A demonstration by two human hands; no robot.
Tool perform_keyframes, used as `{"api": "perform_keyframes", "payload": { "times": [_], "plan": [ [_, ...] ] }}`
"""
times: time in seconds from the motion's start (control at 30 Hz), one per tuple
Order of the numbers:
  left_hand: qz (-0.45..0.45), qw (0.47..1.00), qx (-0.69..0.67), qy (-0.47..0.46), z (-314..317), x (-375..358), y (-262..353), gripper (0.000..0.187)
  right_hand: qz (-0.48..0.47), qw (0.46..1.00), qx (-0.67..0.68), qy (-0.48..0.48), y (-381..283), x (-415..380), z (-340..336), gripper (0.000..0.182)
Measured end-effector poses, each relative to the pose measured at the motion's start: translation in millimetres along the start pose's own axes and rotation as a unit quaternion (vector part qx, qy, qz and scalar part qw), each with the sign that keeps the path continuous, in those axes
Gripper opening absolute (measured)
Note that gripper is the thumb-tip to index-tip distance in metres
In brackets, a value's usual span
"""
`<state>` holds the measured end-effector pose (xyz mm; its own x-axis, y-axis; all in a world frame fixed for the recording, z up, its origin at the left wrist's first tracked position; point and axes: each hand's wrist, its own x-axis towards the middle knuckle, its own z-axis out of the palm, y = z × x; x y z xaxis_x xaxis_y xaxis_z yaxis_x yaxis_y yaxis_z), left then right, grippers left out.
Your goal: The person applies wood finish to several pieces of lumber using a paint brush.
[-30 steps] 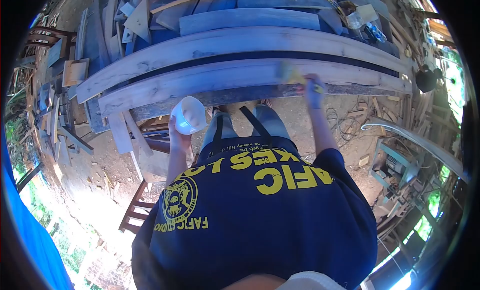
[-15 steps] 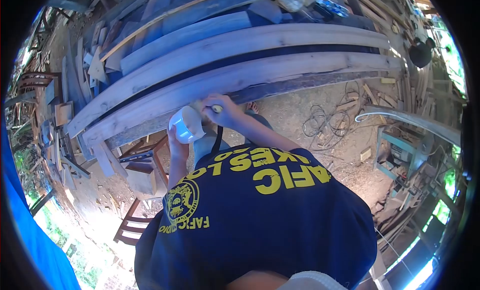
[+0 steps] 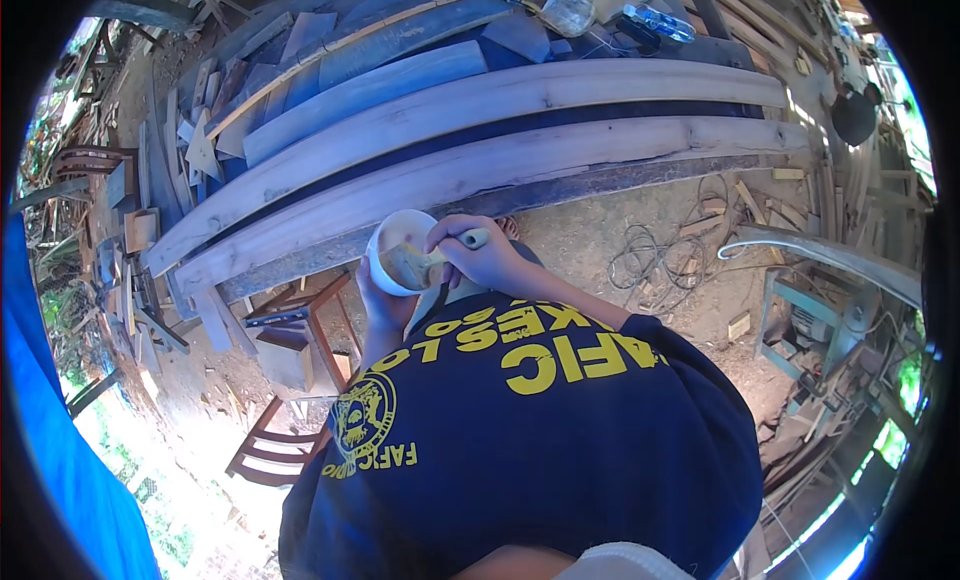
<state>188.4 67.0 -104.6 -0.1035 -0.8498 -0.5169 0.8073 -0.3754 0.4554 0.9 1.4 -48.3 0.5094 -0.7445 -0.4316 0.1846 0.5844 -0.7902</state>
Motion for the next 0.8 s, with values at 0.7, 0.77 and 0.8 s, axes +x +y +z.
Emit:
{"api": "perform_keyframes", "payload": {
  "times": [0.7, 0.77, 0.8],
  "plan": [
    [0.095, 0.979, 0.013, 0.179, -93, 34, 39, 0.063, -0.124, 0.944, -0.111, 0.284, -11, 1, -211, 0.015],
    [0.095, 0.972, 0.029, 0.211, -85, 33, 39, 0.065, -0.132, 0.928, -0.121, 0.327, -24, -29, -304, 0.015],
    [0.122, 0.971, 0.030, 0.205, -85, 34, 36, 0.065, -0.160, 0.915, -0.125, 0.348, -33, -46, -345, 0.015]
  ]
}}
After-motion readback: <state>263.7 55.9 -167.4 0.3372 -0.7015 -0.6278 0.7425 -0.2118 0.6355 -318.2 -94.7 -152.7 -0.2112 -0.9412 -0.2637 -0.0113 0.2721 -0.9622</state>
